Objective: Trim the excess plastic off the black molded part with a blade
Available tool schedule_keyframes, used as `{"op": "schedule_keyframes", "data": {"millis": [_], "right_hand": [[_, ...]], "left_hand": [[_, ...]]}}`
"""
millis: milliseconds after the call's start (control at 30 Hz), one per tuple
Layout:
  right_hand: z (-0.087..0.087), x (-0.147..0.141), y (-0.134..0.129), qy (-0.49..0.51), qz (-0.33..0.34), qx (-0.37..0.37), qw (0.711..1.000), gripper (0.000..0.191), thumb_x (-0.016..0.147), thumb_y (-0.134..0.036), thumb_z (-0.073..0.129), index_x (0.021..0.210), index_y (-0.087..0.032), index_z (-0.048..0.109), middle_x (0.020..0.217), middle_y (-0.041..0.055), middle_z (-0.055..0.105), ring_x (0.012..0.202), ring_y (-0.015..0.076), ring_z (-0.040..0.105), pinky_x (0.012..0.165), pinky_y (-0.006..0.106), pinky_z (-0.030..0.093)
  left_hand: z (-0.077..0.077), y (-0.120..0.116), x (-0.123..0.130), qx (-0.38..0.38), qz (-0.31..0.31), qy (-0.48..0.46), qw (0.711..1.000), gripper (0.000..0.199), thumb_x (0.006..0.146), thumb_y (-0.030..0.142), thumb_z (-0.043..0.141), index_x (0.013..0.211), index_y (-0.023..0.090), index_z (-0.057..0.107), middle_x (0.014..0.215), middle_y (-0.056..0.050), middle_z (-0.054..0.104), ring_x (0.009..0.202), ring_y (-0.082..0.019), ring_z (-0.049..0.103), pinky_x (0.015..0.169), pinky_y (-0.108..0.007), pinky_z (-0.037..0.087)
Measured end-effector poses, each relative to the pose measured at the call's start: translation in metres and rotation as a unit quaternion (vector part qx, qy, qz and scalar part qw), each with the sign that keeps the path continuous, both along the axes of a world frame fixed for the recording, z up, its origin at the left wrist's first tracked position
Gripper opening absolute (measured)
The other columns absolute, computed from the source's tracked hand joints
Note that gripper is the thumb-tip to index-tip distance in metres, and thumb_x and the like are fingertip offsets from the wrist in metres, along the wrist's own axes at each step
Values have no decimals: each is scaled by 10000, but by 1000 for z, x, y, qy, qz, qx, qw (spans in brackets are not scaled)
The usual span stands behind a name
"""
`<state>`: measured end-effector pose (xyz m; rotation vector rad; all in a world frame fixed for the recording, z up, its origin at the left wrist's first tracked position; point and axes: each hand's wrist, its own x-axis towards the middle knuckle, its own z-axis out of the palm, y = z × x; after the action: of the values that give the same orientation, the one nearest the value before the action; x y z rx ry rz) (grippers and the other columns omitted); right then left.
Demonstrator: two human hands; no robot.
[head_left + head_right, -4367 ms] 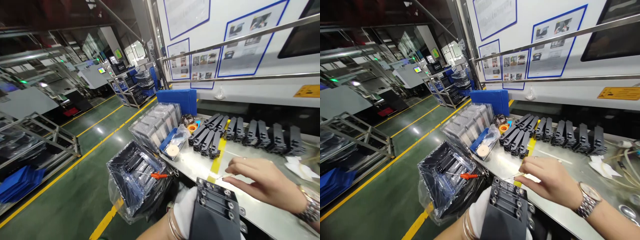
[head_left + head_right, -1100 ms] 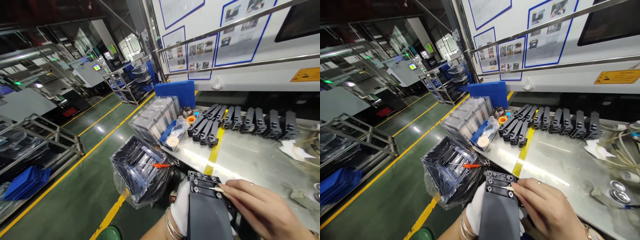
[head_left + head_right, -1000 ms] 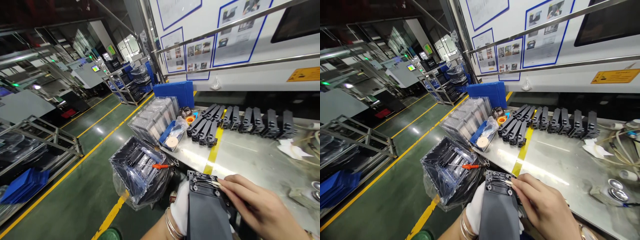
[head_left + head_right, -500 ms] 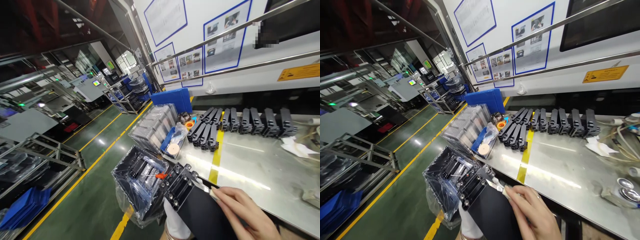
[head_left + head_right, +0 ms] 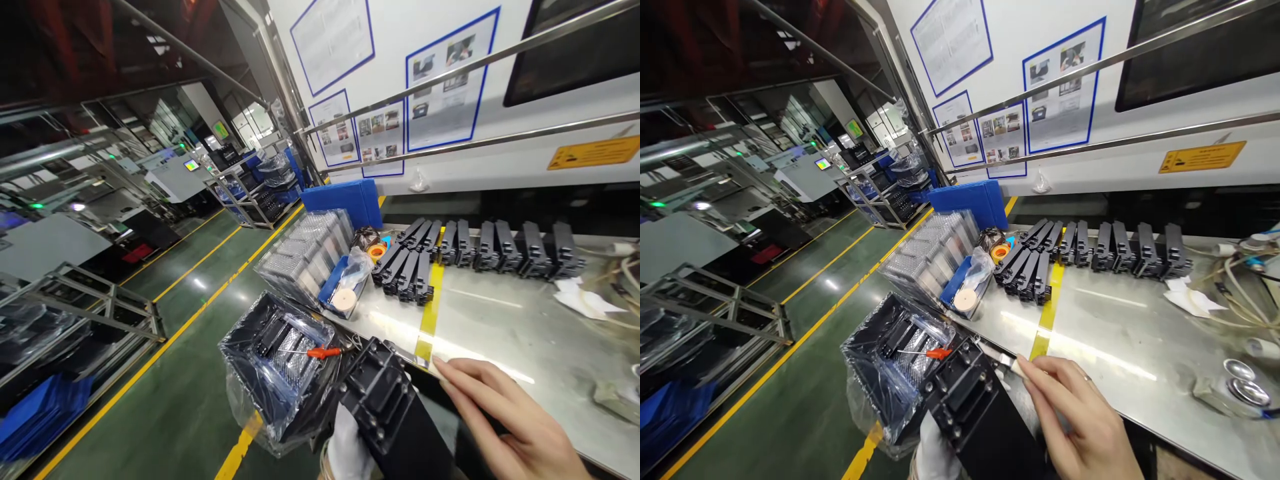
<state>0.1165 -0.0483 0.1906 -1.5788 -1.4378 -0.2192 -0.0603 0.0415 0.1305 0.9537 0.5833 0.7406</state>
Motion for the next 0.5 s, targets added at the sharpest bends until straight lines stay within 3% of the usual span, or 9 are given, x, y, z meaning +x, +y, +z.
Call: {"op": "schedule_keyframes", "data": {"millis": [67,200,333,433,500], "right_hand": [[0,2,-3,-21,10,-6,1000,232,1018,-228,480,1178,-233,648,966,46,673,869,104,701,773,143,545],[-4,5,-13,-43,11,-45,998,257,1016,-232,487,1234,-231,623,1010,53,675,899,110,702,775,145,553],[-9,14,-19,-51,35,-91,994,290,1003,-238,516,1279,-248,604,1079,53,678,961,125,702,803,167,567],[-5,19,-17,-30,-5,-65,997,230,1000,-260,518,1170,-270,673,1007,25,711,862,126,722,732,166,573],[2,20,-13,37,-1,-44,998,212,998,-297,515,1057,-271,717,904,3,727,765,116,721,674,145,560]], "left_hand": [[3,7,-6,147,-5,80,986,424,911,466,614,1319,355,650,1411,-3,634,1331,-255,569,1186,-386,425],[4,15,-17,401,-1,198,895,659,912,315,633,1521,373,386,1529,-36,516,1402,-247,494,1221,-391,372],[-2,10,-24,464,-3,225,857,794,846,358,698,1553,278,345,1524,-117,503,1391,-331,494,1212,-491,377],[-9,5,-30,499,32,276,821,752,860,344,687,1542,303,373,1533,-92,500,1396,-320,491,1214,-472,380],[-11,2,-34,514,41,307,800,695,891,335,649,1535,312,390,1521,-72,518,1379,-299,514,1204,-434,404]]}}
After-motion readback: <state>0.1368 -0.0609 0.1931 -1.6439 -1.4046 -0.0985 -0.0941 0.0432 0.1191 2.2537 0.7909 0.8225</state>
